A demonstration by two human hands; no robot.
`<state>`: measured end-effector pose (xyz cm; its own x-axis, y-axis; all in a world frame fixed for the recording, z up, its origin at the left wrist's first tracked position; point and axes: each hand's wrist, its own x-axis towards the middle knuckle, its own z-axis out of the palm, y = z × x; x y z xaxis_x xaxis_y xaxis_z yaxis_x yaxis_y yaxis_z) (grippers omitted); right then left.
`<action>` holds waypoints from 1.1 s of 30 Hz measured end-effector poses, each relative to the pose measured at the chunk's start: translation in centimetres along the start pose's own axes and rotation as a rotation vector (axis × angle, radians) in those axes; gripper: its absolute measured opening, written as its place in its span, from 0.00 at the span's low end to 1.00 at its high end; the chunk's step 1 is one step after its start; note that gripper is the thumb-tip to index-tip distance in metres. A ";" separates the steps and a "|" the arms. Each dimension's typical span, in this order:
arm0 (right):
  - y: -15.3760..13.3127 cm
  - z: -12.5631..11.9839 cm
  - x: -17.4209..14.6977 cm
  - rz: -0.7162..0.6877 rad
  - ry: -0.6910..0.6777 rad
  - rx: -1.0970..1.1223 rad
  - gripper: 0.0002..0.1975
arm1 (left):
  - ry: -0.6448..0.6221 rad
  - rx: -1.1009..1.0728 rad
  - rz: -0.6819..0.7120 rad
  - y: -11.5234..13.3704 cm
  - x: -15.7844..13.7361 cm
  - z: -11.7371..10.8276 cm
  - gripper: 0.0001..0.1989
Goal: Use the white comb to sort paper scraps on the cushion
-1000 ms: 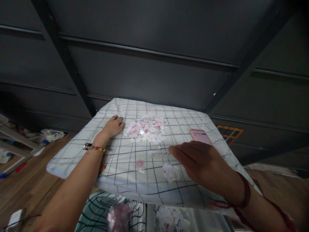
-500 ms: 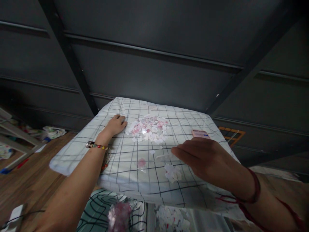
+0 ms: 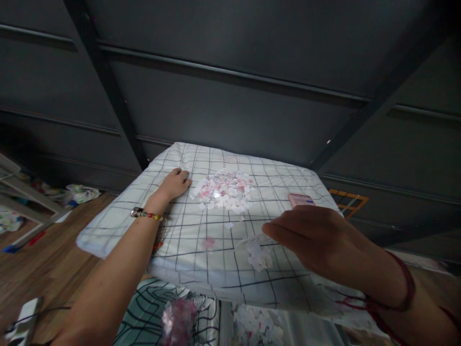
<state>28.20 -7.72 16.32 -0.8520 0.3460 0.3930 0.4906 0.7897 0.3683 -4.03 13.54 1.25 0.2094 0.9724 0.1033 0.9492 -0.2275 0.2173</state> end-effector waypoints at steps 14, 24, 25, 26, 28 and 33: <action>2.3 1.9 0.4 0.116 0.063 -0.011 0.19 | 0.022 0.036 0.010 -0.1 0.0 0.0 0.26; 3.6 3.9 -3.4 0.153 0.022 0.129 0.17 | 0.026 0.033 0.024 -0.4 0.1 0.4 0.25; 3.7 3.9 -3.6 0.175 0.040 0.135 0.17 | 0.029 0.028 0.024 -0.4 0.2 0.5 0.25; 3.9 4.1 -3.8 0.190 0.061 0.132 0.16 | 0.031 0.023 0.024 -0.4 0.2 0.5 0.25; 4.1 4.8 -3.8 0.200 0.071 0.113 0.17 | 0.030 0.017 0.023 -0.5 0.3 0.5 0.25; 4.6 5.8 -4.5 0.182 0.026 0.097 0.17 | 0.027 0.015 0.036 -0.7 0.4 0.6 0.25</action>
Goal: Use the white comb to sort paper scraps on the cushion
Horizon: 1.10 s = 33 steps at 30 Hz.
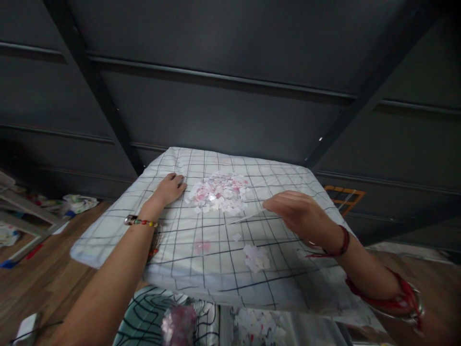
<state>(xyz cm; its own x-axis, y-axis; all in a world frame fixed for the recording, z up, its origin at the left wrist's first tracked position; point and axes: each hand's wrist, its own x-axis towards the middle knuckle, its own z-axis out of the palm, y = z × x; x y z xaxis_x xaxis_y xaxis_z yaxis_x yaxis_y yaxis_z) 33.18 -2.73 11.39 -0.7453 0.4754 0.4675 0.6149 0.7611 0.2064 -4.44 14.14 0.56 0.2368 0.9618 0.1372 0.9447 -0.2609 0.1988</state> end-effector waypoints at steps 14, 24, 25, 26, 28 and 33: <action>0.2 0.7 0.2 0.108 0.023 -0.212 0.17 | 0.048 0.008 0.017 -0.4 0.2 0.3 0.23; 0.4 -1.3 -1.4 0.108 0.105 -0.224 0.18 | 0.038 -0.004 0.021 -0.5 0.3 0.5 0.23; 0.5 -1.3 -1.2 0.118 0.095 -0.228 0.18 | 0.038 -0.005 0.023 -0.6 0.3 0.6 0.23; 0.8 -1.4 -1.1 0.117 0.079 -0.224 0.18 | 0.038 -0.006 0.022 -0.6 0.4 0.6 0.23; 1.5 -1.4 -0.9 0.086 0.049 -0.190 0.18 | 0.042 -0.014 0.015 -0.7 0.4 0.7 0.23; 3.5 -1.1 -1.0 0.022 0.073 -0.089 0.18 | 0.047 -0.045 0.033 -0.8 0.4 0.8 0.23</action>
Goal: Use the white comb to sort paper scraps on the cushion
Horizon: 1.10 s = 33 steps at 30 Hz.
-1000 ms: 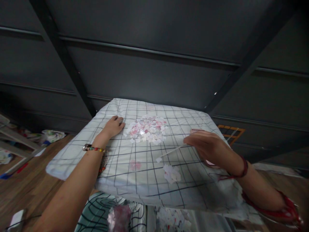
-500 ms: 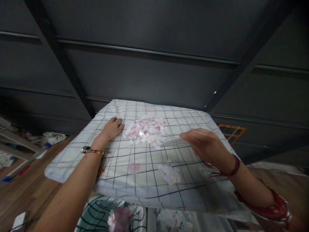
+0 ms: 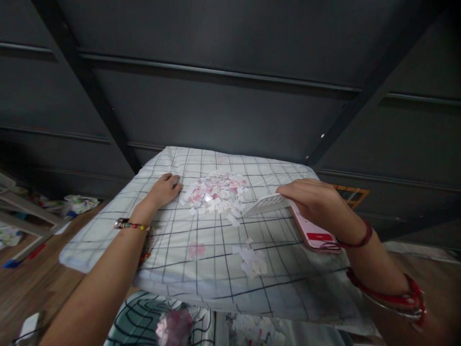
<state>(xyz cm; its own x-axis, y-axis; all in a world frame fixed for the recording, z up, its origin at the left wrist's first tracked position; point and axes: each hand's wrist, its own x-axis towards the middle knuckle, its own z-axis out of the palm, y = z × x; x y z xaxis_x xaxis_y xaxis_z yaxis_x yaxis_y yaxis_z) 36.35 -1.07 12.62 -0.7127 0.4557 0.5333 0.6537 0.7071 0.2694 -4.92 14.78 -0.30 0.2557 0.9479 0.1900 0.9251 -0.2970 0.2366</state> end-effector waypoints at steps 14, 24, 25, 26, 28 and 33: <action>1.2 0.2 -2.0 -0.003 0.024 0.066 0.17 | -0.066 0.034 -0.023 0.3 0.3 -0.4 0.28; -2.4 1.3 0.2 -0.069 0.112 0.160 0.16 | -0.053 0.022 -0.020 0.7 0.0 -0.6 0.27; -2.8 1.4 0.4 -0.078 0.136 0.175 0.16 | -0.047 0.017 -0.015 0.7 0.0 -0.6 0.27; -3.1 1.3 0.5 -0.077 0.158 0.183 0.16 | -0.046 0.014 -0.017 0.8 -0.1 -0.7 0.27; -3.0 0.9 0.3 -0.046 0.184 0.173 0.16 | -0.051 0.012 -0.024 0.8 -0.1 -0.7 0.27; -0.5 -0.5 -1.6 0.031 0.125 0.091 0.17 | -0.042 0.017 -0.020 0.8 -0.2 -0.7 0.25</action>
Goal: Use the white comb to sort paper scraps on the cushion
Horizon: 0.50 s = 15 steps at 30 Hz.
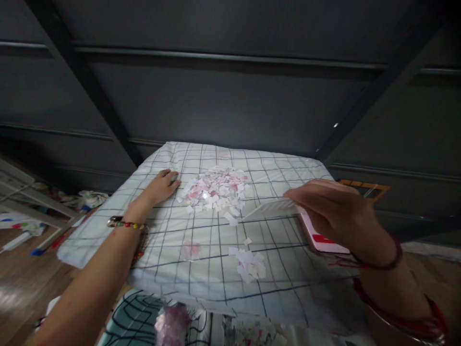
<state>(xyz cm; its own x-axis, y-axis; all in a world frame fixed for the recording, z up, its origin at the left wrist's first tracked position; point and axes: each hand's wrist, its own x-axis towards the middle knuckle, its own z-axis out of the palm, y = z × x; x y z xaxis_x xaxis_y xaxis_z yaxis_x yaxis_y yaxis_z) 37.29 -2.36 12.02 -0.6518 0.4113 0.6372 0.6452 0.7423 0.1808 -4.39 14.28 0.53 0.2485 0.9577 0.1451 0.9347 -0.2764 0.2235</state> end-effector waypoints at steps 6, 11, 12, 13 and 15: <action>1.3 -0.2 -0.9 0.003 -0.115 -0.011 0.15 | -0.029 0.024 -0.026 0.0 0.2 0.1 0.28; -0.1 0.9 -0.2 -0.020 -0.097 0.023 0.16 | -0.019 0.033 -0.022 -0.3 0.3 0.2 0.27; -0.6 1.2 0.0 -0.052 -0.055 0.047 0.16 | -0.023 0.034 -0.018 -0.3 0.3 0.2 0.27; -1.0 1.6 0.2 -0.065 -0.045 0.065 0.16 | -0.025 0.035 -0.012 -0.3 0.3 0.2 0.27; -2.0 2.3 0.6 -0.088 -0.019 0.106 0.16 | -0.026 0.038 -0.001 -0.3 0.3 0.1 0.26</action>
<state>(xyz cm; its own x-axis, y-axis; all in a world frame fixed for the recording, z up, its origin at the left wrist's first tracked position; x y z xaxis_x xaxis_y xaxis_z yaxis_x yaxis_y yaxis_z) 34.70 -2.35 10.30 -0.7122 0.3513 0.6077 0.5401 0.8272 0.1548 -4.58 14.64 0.43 0.2534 0.9599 0.1196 0.9438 -0.2724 0.1872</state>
